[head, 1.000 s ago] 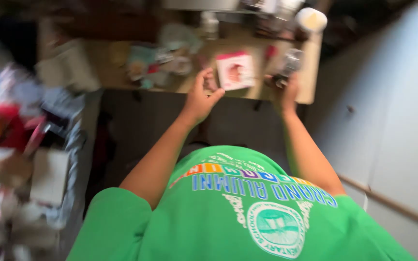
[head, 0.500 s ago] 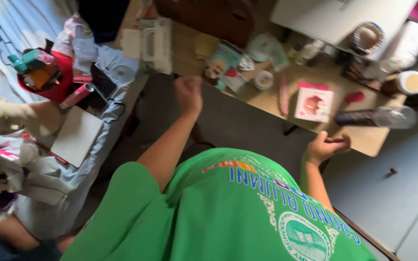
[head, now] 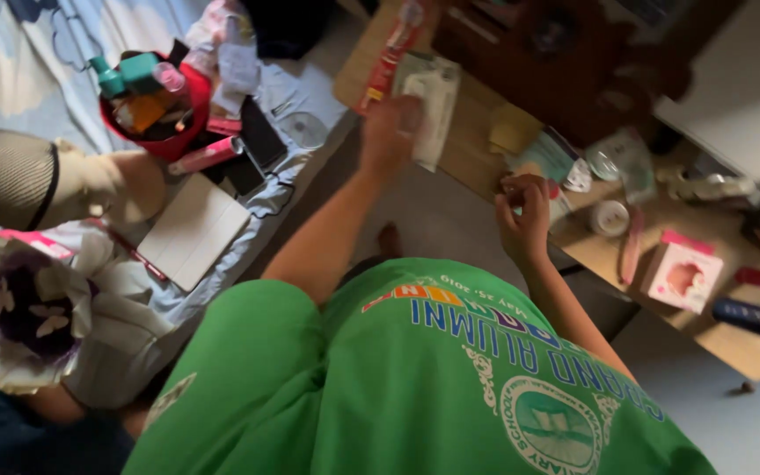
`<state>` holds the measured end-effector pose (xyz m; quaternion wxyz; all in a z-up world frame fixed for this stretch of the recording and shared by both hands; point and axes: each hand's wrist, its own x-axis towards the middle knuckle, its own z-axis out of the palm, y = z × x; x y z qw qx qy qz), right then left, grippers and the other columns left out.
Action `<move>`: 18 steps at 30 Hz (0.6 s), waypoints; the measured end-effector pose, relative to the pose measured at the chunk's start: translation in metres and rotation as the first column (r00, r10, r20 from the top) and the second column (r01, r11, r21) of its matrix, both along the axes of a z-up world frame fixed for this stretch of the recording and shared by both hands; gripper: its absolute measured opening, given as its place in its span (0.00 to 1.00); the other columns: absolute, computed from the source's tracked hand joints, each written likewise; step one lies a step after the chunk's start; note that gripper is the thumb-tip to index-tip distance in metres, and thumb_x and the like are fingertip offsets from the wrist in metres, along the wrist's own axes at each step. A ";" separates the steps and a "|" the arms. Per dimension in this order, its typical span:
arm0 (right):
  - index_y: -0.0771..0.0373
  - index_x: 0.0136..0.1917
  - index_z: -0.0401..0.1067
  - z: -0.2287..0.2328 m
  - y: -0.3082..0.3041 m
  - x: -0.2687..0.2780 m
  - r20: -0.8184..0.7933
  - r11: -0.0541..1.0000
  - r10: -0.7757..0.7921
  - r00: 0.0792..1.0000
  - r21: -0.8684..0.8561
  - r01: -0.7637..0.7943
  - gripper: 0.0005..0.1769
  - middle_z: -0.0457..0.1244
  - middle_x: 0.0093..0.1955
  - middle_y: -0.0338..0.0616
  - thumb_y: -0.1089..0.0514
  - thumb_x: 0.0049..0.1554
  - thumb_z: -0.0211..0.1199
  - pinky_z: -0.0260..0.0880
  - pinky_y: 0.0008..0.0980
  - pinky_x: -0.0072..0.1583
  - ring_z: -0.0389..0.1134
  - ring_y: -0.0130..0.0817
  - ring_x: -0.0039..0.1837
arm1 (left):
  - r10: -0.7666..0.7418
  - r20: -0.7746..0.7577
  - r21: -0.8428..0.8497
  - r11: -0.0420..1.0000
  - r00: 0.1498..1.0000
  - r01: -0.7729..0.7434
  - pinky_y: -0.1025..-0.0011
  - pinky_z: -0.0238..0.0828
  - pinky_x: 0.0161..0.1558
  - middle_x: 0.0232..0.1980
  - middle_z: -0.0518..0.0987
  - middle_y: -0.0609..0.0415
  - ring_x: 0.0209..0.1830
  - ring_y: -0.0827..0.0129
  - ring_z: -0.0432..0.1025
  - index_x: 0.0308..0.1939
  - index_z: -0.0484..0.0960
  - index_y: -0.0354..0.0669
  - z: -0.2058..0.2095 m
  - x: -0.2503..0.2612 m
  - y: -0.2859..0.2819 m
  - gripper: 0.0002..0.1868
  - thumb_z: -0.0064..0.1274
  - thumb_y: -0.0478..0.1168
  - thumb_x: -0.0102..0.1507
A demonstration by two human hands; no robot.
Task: The person removes various items from a drawer and a bag, sorts them, and places them back into the drawer. They handle bottles, tubes, a book, and other small objects, arranging them within the drawer compartments.
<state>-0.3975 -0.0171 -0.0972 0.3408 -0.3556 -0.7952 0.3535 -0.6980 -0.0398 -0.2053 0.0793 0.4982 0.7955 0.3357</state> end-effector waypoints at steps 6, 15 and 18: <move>0.64 0.57 0.70 0.008 0.020 -0.046 0.041 0.981 0.147 0.988 -0.130 -0.140 0.13 0.59 0.51 0.43 0.67 0.58 0.64 0.62 0.28 0.45 0.61 0.28 0.44 | -0.304 -0.201 -0.437 0.879 0.931 0.193 0.26 0.36 0.69 0.81 0.50 0.45 0.81 0.46 0.39 0.79 0.52 0.51 0.072 0.044 -0.009 0.59 0.51 0.78 0.53; 0.64 0.60 0.69 0.008 0.073 -0.099 -0.016 0.913 0.379 0.925 -0.155 -0.377 0.12 0.59 0.55 0.41 0.65 0.63 0.61 0.63 0.27 0.52 0.60 0.27 0.49 | -0.157 0.184 -0.276 0.939 0.970 0.204 0.37 0.48 0.68 0.78 0.60 0.49 0.79 0.45 0.49 0.72 0.67 0.54 0.094 0.026 -0.006 0.46 0.58 0.65 0.54; 0.64 0.60 0.68 -0.003 0.081 -0.126 -0.061 0.871 0.469 0.881 -0.132 -0.473 0.12 0.58 0.54 0.41 0.66 0.63 0.61 0.64 0.27 0.54 0.61 0.27 0.50 | 0.099 0.352 0.076 0.988 0.931 -0.134 0.56 0.63 0.75 0.67 0.77 0.48 0.72 0.53 0.69 0.66 0.77 0.47 0.064 0.005 -0.033 0.33 0.61 0.54 0.59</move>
